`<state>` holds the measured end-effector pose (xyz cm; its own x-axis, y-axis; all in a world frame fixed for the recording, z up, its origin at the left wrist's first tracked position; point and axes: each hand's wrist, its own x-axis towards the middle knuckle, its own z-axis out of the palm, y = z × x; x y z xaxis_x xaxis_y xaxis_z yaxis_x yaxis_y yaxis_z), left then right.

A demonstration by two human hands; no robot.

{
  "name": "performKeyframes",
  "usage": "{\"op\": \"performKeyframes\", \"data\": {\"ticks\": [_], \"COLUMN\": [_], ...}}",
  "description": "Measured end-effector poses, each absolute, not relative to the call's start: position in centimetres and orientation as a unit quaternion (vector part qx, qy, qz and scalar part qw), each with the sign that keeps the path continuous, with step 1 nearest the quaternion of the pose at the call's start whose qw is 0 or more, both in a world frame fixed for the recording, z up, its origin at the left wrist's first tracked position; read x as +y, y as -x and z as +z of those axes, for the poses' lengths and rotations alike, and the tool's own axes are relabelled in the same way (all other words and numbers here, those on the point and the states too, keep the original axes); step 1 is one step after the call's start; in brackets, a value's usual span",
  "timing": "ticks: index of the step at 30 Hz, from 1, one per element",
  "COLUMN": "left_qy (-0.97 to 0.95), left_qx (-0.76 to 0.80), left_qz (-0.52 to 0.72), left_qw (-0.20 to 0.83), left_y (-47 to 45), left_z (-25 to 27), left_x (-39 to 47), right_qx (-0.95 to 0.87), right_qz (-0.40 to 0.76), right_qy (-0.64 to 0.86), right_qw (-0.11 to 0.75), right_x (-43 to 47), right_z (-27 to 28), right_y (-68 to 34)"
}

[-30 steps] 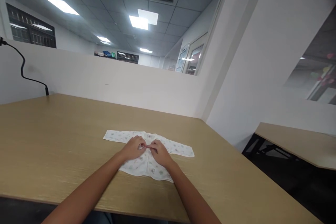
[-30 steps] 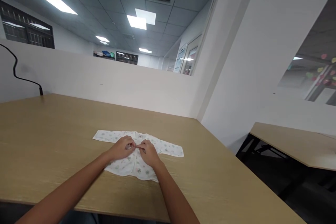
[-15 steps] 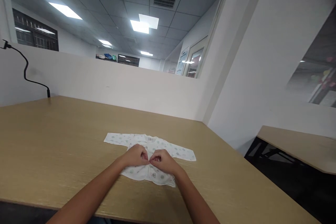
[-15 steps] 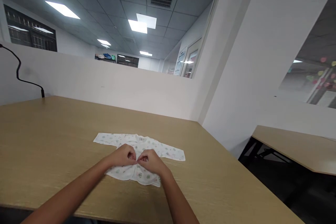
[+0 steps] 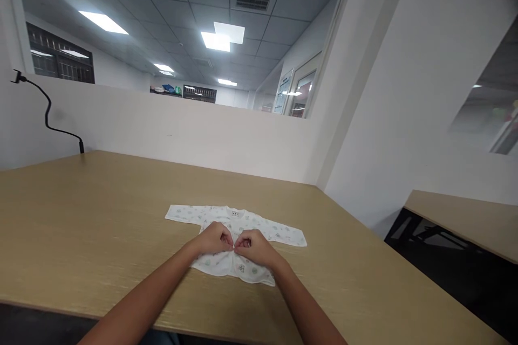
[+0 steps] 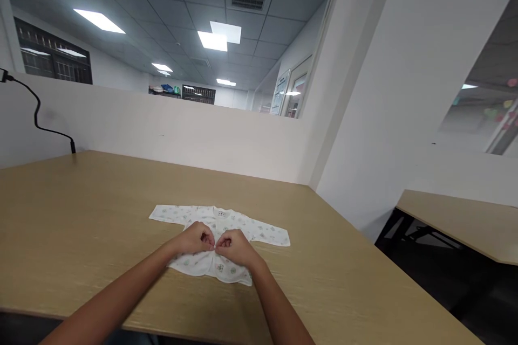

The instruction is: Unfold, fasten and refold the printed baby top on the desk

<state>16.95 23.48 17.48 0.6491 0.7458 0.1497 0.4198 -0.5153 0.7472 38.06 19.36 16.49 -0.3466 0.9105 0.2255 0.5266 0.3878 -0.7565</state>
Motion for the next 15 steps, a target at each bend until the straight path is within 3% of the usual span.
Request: {"op": "performKeyframes", "data": {"ticks": [15], "left_qy": [-0.839], "left_qx": [0.346], "left_qz": [0.252], "left_qw": [0.336], "left_y": [-17.2], "left_z": [18.17], "left_x": [22.74], "right_qx": [-0.786], "right_qz": [0.278], "right_qy": [0.47], "right_qw": [0.291], "right_x": [19.46], "right_z": [16.43], "right_y": [-38.14]}}
